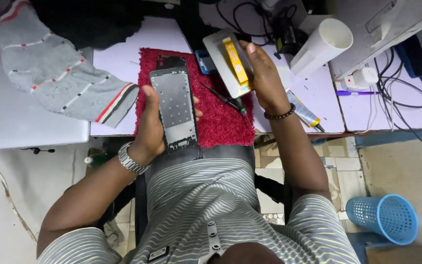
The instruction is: Disassembling a mobile phone to remove the screen, battery, and internal frame components.
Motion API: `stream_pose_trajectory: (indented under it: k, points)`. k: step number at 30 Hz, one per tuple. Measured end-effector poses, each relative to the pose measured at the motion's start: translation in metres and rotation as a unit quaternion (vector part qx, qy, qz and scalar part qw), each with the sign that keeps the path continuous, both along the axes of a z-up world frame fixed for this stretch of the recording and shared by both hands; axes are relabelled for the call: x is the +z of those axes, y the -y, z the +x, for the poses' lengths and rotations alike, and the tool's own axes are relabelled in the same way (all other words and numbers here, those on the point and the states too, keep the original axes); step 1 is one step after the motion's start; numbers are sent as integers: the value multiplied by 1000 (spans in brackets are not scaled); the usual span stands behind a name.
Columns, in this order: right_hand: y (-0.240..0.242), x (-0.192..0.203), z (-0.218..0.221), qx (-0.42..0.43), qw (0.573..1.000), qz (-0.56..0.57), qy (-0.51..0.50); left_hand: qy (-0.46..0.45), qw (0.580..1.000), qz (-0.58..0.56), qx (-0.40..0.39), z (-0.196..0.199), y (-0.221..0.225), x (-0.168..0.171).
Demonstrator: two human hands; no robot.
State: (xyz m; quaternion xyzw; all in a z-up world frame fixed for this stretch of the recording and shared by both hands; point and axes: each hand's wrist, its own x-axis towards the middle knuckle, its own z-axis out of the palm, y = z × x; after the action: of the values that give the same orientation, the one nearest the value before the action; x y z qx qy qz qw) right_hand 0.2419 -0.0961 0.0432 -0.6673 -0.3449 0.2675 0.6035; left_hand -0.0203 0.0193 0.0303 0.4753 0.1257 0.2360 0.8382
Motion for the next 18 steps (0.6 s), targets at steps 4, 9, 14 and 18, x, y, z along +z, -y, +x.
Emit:
stream_pose_trajectory:
  k: [4,9,14,18]
  points:
    - [-1,5,8,-57,996,-38,58,-109,992,-59,1,6,-1,9]
    - [3,12,23,16,979,-99,178,-132,987,-92,-26,4,-2,6]
    - [-12,6,57,26,951,-162,263,-125,989,-66,-35,3,-3,1]
    - [-31,-28,105,96,916,-77,382,-82,994,-71,-32,5,-6,-14]
